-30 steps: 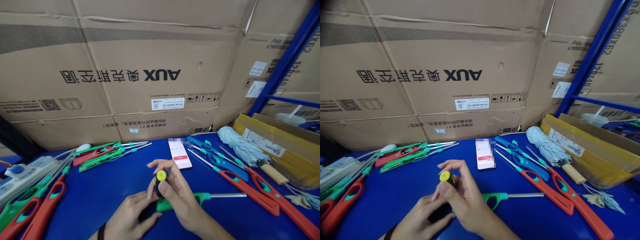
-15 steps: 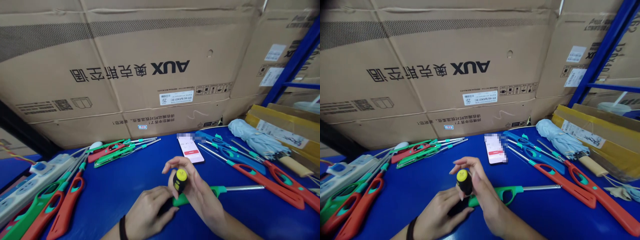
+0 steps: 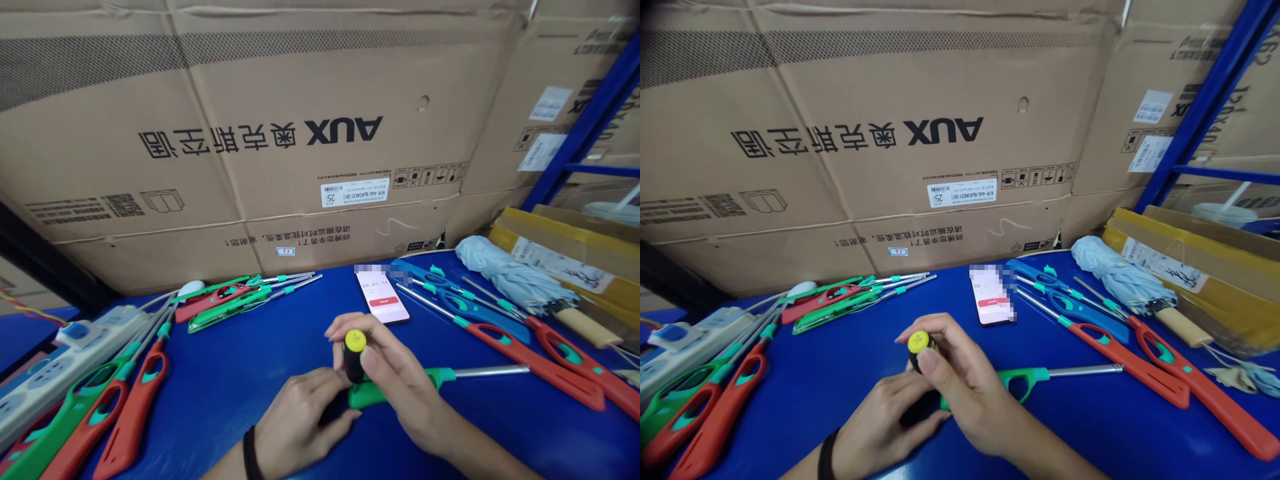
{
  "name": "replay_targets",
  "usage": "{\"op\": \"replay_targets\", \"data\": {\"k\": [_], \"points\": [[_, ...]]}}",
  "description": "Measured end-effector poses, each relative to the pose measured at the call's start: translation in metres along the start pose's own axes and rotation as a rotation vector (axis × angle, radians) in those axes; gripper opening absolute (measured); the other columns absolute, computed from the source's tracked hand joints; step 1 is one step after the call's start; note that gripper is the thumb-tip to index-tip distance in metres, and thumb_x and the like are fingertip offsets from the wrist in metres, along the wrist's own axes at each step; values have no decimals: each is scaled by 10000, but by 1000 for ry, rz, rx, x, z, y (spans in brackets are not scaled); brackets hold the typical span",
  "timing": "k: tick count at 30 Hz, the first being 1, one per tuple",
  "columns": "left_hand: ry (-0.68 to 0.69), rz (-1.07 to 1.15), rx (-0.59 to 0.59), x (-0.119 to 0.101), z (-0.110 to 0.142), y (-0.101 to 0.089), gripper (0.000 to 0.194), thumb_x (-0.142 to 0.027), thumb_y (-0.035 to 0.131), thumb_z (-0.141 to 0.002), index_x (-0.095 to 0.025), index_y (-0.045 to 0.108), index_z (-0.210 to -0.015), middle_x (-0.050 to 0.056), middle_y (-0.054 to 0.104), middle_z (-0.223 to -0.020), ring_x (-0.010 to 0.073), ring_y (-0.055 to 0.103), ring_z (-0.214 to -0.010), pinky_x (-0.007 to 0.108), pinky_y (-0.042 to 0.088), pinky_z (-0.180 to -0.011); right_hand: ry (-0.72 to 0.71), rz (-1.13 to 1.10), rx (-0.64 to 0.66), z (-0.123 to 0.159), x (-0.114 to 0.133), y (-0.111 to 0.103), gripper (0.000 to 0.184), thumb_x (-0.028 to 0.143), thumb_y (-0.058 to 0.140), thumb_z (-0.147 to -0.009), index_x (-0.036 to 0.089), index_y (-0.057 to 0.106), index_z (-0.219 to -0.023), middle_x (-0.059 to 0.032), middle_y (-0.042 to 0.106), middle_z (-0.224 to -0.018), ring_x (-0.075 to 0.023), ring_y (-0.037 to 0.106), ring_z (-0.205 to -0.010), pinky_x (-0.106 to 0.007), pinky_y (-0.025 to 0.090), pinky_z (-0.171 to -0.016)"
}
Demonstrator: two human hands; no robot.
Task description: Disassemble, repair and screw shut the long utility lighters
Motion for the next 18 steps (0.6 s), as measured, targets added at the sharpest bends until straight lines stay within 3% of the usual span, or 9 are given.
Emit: {"op": "replay_targets", "data": {"k": [2,5,7,9,11,18], "points": [[12,10,-12,0,0,-1,197,-184,585,-855,-195,553,-1050,44,693,-922,180,666,-802,257,531,-724,-23,-38,-9,-1,2,0,157,341,557,-910,280,484,-1035,-41,522,-1159,-155,575,-899,-340,451,-819],[18,2,-32,-1,1,-2,177,-196,579,-859,-198,559,-1035,40,694,-885,177,667,-770,255,535,-704,-22,-68,-50,0,0,-3,243,295,626,-870,285,409,-977,-1,575,-992,-131,562,-796,-299,447,-738],[2,0,-19,0,1,-2,197,-196,583,-858,-209,560,-1053,30,694,-866,178,665,-759,262,537,-698,-23,-51,-39,2,-2,-4,226,418,561,-898,268,445,-1020,-1,558,-898,-134,522,-754,-288,431,-710],[-5,6,-11,0,1,-3,248,-183,599,-848,-215,552,-1090,30,695,-879,179,666,-775,262,540,-711,-8,-43,-13,3,-3,-4,345,531,398,-940,241,516,-1086,-29,553,-909,-145,509,-749,-298,426,-708],[-3,17,-15,0,0,-4,278,-177,614,-839,-208,546,-1107,41,696,-913,184,670,-813,263,543,-738,11,-9,-3,3,-1,-5,411,520,308,-970,234,568,-1110,-56,568,-966,-161,525,-797,-311,428,-732],[7,59,-45,-2,1,-5,211,-164,563,-859,-204,554,-1066,38,683,-893,171,665,-831,272,548,-789,-124,157,-38,2,10,-6,171,352,615,-863,274,599,-1014,-56,539,-1111,-207,533,-1027,-358,433,-865]]}}
Point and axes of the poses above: each hand's wrist, its own z-axis away from the middle knuckle, its own y-axis out of the palm, x = y × z, the point moved 5 cm from there along -z, towards the middle knuckle
